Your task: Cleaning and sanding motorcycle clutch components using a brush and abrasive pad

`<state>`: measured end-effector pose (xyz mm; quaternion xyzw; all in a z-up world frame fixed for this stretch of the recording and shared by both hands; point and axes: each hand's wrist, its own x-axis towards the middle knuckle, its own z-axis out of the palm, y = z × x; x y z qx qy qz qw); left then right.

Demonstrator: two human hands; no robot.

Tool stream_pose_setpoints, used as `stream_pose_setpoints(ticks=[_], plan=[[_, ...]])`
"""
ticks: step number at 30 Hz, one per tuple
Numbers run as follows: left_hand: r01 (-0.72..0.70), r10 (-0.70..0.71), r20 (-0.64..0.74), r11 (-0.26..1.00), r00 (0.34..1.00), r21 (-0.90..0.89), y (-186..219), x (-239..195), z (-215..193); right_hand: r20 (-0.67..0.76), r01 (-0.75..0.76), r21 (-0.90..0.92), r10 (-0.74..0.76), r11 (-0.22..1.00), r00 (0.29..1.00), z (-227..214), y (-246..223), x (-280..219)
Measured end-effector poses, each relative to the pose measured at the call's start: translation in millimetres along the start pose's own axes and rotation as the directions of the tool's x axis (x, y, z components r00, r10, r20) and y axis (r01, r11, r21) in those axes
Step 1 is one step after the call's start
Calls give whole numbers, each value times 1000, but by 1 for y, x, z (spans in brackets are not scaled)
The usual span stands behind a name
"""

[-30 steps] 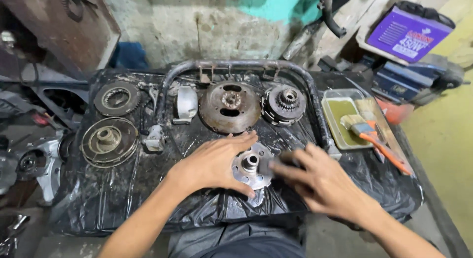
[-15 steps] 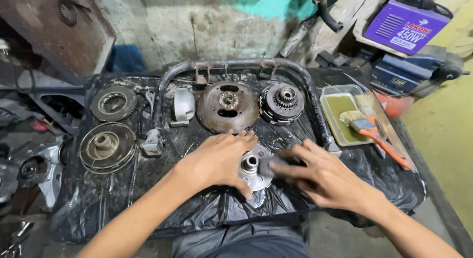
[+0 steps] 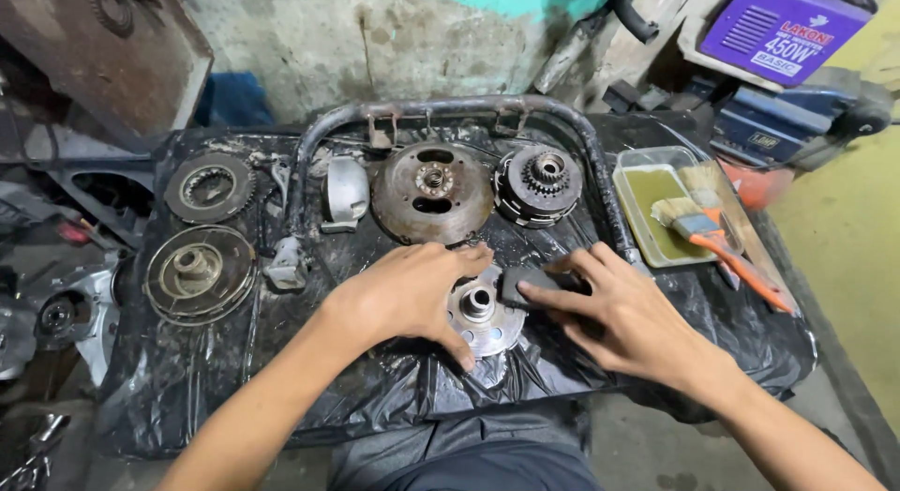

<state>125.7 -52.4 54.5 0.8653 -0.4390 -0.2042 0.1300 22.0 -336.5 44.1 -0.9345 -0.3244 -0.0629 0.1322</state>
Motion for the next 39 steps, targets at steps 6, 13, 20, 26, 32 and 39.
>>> stream_pose_setpoints(ticks=[6,13,20,26,32,39], plan=[[-89,88,-52,996,995,-4,-12,4,10,30,131,250,-143,959,989,-12,-23,0],[-94,92,-76,995,993,-21,-12,0,5,-32,137,37,-136,990,990,-8,-14,1],[-50,49,-30,997,998,-64,-4,-3,1,8,76,13,-76,997,997,-4,-6,3],[-68,66,-41,996,997,-55,-9,-1,6,34,116,184,-124,976,992,-24,-23,5],[-89,87,-49,995,995,-45,-10,0,8,15,77,12,-78,997,997,-7,-5,6],[-41,38,-51,998,998,-58,-3,-5,0,124,164,149,-183,975,975,-34,-26,8]])
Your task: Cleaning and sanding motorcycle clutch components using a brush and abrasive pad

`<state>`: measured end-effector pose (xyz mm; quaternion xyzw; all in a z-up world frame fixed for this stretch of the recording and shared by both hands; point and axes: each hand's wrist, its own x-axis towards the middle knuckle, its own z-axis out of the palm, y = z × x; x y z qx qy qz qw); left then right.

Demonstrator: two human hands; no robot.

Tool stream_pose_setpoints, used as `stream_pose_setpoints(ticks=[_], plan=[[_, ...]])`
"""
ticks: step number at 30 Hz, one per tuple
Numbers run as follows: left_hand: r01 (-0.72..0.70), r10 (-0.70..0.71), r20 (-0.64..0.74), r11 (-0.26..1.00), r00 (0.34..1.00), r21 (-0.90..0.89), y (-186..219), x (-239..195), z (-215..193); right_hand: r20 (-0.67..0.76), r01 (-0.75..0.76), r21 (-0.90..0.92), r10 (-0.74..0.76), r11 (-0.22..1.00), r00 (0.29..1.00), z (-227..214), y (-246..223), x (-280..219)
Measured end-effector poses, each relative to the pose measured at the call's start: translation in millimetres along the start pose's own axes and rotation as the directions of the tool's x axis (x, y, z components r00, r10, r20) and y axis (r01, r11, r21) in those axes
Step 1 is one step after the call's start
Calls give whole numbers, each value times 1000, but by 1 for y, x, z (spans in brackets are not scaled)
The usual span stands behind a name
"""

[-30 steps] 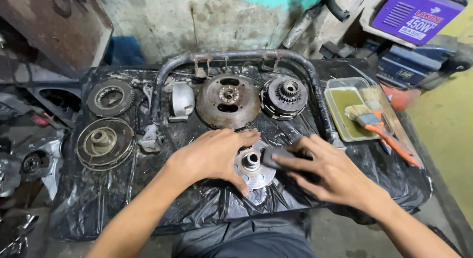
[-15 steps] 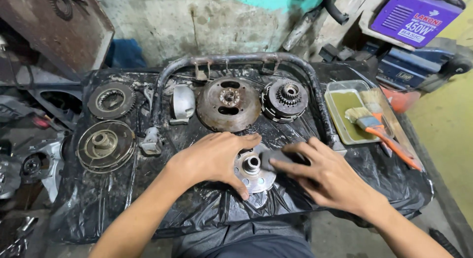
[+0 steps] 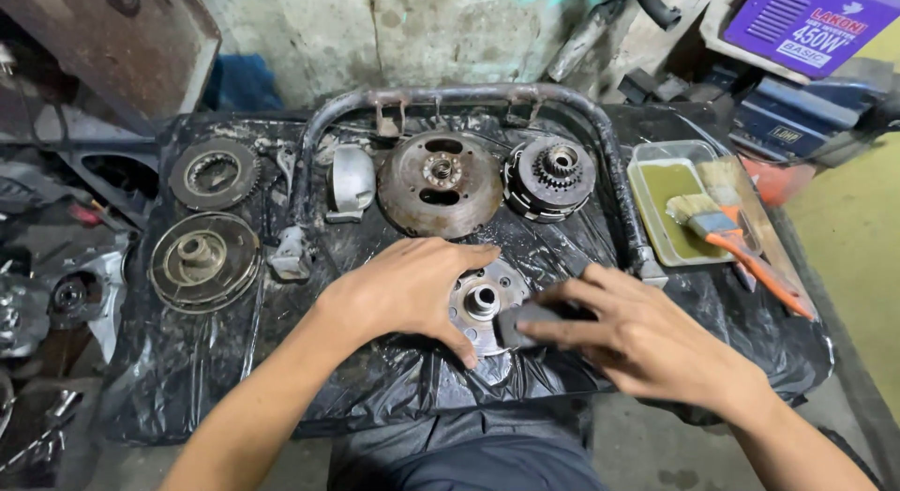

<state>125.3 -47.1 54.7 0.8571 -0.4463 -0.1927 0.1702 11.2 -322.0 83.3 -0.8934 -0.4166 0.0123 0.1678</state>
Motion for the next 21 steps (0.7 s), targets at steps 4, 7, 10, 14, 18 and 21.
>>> stream_pose_setpoints(ticks=[4,7,10,14,18,21], plan=[[-36,37,-21,999,999,13,-7,2,8,-112,-118,-186,98,976,989,11,15,-1],[-107,110,-88,994,990,36,-12,1,14,-64,20,-50,-24,999,998,-2,4,3],[-100,105,-87,993,991,56,1,-7,9,56,53,93,-58,994,997,-3,1,3],[6,-6,31,1000,999,8,11,-9,4,-88,-59,-148,46,987,995,8,13,3],[44,-43,60,999,997,-3,7,-6,6,-12,17,48,-16,999,1000,-3,4,4],[17,-18,40,1000,999,12,0,-3,10,-101,-79,-131,66,988,993,6,17,5]])
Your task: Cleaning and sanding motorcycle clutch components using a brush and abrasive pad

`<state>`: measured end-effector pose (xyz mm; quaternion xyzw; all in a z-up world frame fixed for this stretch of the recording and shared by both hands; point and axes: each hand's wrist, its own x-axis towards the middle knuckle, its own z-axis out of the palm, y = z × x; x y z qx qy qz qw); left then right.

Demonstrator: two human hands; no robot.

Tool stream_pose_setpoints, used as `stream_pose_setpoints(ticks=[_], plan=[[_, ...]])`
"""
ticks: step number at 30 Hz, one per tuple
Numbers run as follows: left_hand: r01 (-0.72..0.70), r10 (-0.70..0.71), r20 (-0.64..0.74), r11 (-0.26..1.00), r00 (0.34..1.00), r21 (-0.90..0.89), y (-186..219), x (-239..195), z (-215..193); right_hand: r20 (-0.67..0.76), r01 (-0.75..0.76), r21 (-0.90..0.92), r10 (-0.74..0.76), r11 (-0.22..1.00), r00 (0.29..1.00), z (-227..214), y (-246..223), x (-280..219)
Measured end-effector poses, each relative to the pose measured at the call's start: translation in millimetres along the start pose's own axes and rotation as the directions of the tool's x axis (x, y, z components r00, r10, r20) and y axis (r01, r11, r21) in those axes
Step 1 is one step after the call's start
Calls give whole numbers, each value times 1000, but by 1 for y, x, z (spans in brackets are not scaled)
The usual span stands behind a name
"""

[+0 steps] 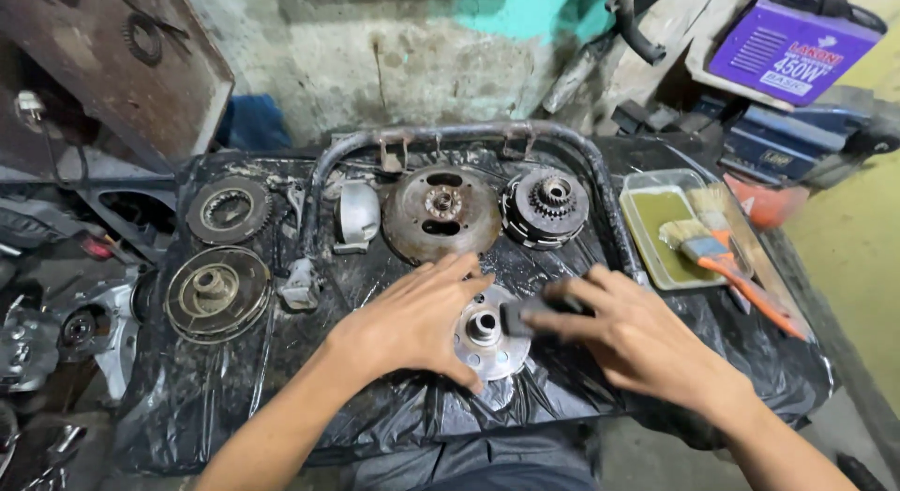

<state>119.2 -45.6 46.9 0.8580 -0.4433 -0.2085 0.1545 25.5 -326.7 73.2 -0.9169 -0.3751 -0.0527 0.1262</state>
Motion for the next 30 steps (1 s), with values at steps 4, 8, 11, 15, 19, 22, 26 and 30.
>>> stream_pose_setpoints(ticks=[4,8,11,15,19,22,26,30], plan=[[1,-1,13,1000,1000,-12,1,-2,-3,8,5,77,-5,997,1000,-7,-8,4],[-53,54,-52,998,997,16,0,-1,-1,88,75,205,-94,976,992,-10,-7,4],[-47,48,-35,999,998,8,2,-1,-2,27,5,45,-6,999,1000,4,-2,1],[-66,67,-57,998,996,15,0,-1,-3,75,78,231,-97,970,992,-8,-2,2],[-76,79,-73,996,994,39,2,-1,-4,41,-32,100,28,994,999,0,2,-4],[-44,44,-38,999,998,11,2,-1,-6,48,9,124,-15,992,999,-6,-2,0],[-79,80,-69,997,994,25,0,-2,-3,71,53,153,-65,987,995,-4,-1,0],[-26,26,-24,1000,999,-7,0,-1,-3,37,11,81,-14,997,999,3,2,-4]])
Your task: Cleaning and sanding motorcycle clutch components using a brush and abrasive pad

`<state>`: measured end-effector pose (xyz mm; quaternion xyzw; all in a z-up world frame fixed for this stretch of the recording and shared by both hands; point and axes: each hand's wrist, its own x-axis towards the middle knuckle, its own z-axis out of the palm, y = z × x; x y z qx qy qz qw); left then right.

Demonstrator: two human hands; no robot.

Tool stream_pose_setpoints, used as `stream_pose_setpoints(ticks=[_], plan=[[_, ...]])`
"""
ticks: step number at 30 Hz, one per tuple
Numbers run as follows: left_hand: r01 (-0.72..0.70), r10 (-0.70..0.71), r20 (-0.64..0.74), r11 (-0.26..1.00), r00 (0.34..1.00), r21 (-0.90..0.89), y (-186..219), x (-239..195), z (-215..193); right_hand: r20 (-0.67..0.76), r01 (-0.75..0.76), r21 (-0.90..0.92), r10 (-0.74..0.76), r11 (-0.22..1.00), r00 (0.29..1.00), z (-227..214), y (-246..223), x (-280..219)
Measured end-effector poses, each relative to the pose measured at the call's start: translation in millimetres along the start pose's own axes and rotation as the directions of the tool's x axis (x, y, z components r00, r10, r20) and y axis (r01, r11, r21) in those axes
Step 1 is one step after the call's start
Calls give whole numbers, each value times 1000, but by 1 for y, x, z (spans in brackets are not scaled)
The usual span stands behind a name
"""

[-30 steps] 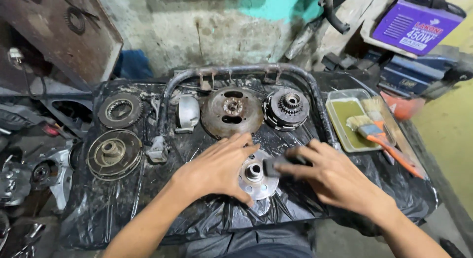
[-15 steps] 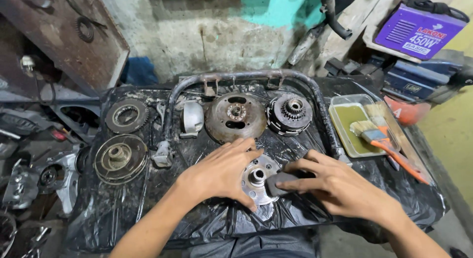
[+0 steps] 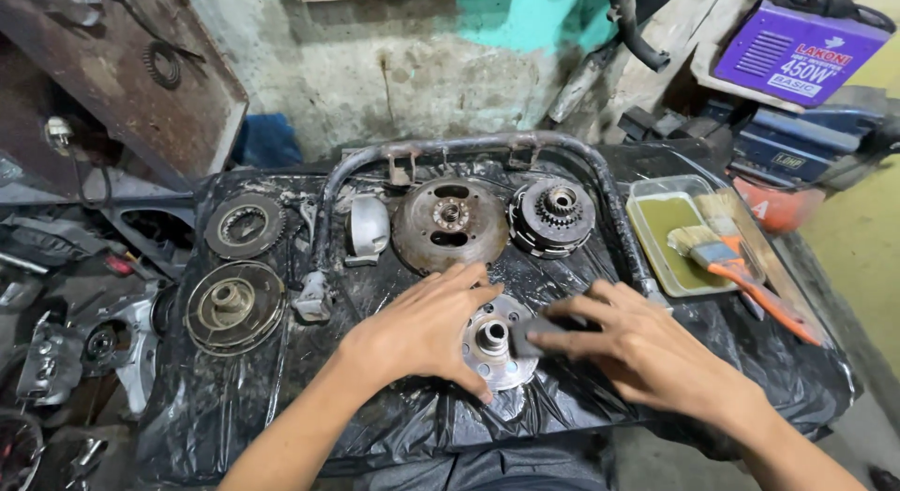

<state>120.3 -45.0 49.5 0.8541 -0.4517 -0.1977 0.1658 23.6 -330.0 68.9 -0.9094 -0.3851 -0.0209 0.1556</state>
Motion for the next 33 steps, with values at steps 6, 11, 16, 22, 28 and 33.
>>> stream_pose_setpoints(ticks=[6,11,16,22,28,33], plan=[[4,-4,16,1000,1000,1,-5,2,6,-9,-19,-32,19,999,1000,-4,0,3],[-30,30,-23,999,999,26,-6,3,5,20,7,95,-9,995,1000,-8,-3,2],[-102,108,-79,992,991,78,-10,7,9,26,-18,-10,18,1000,999,-4,3,11],[-47,50,-55,997,997,62,-7,4,8,-55,-95,-118,89,988,994,11,2,22],[12,-12,-15,1000,1000,21,-9,7,12,-7,-146,-73,145,987,989,10,-30,-6],[3,-3,-21,999,1000,32,-9,7,12,83,29,-40,-26,999,996,-1,-39,-11]])
